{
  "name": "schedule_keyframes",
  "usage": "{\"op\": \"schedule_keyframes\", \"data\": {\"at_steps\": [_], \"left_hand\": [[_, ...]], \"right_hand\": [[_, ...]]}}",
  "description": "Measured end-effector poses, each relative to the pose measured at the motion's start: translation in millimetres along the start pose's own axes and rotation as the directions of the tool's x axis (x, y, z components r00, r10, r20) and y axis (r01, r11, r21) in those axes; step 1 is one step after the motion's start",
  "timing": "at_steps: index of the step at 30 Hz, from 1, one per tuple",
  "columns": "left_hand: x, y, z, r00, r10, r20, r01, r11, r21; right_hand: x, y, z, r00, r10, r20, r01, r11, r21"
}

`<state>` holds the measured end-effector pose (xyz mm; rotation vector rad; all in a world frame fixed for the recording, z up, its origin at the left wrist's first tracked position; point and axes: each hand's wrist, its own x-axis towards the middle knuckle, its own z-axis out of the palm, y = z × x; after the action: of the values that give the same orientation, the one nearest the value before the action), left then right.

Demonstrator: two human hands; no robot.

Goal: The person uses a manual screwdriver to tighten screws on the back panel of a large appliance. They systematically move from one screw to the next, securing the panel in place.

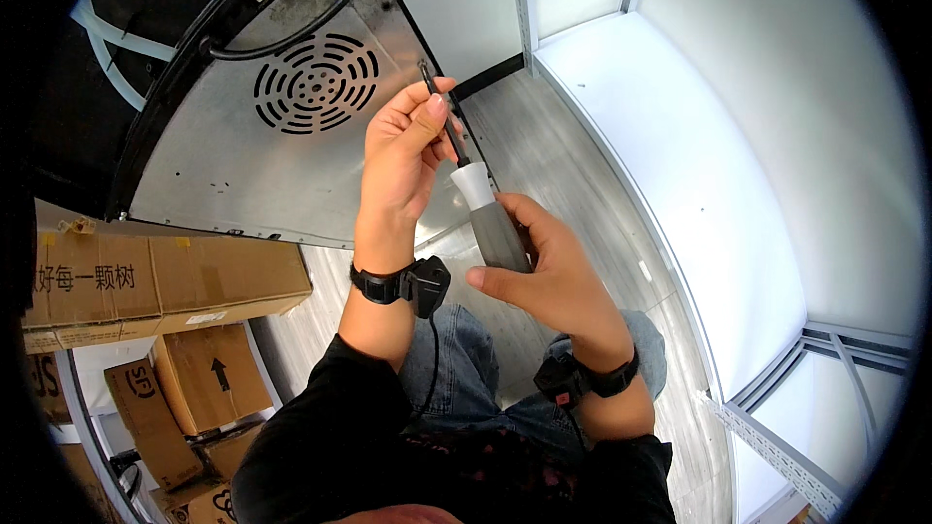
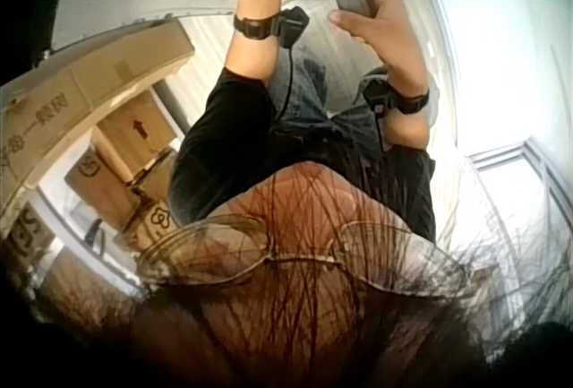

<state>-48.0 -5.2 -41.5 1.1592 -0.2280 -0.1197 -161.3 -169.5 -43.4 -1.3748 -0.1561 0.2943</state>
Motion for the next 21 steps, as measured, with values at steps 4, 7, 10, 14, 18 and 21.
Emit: {"op": "schedule_keyframes", "data": {"at_steps": [4,7,10,14,18,21], "left_hand": [[-1,1,1,1.0,-0.003,-0.027,0.002,0.999,-0.05],[0,3,1,1.0,-0.018,-0.013,0.017,0.998,-0.057],[0,5,2,1.0,-0.03,-0.009,0.03,0.998,-0.046],[0,7,2,1.0,-0.011,-0.025,0.012,1.0,0.02],[2,4,3,1.0,-0.001,-0.026,0.003,0.997,0.08],[1,2,3,1.0,0.026,-0.01,-0.025,0.996,0.09]], "right_hand": [[3,-5,-6,0.982,0.107,0.154,-0.146,0.953,0.267],[5,-5,-9,0.968,0.155,0.198,-0.214,0.919,0.331],[7,1,-8,0.975,0.172,0.143,-0.194,0.968,0.158],[13,6,-11,0.966,0.215,0.143,-0.207,0.976,-0.067],[13,15,-8,0.994,0.075,0.083,-0.075,0.997,-0.009],[13,18,-13,0.995,0.061,0.082,-0.055,0.996,-0.066]]}}
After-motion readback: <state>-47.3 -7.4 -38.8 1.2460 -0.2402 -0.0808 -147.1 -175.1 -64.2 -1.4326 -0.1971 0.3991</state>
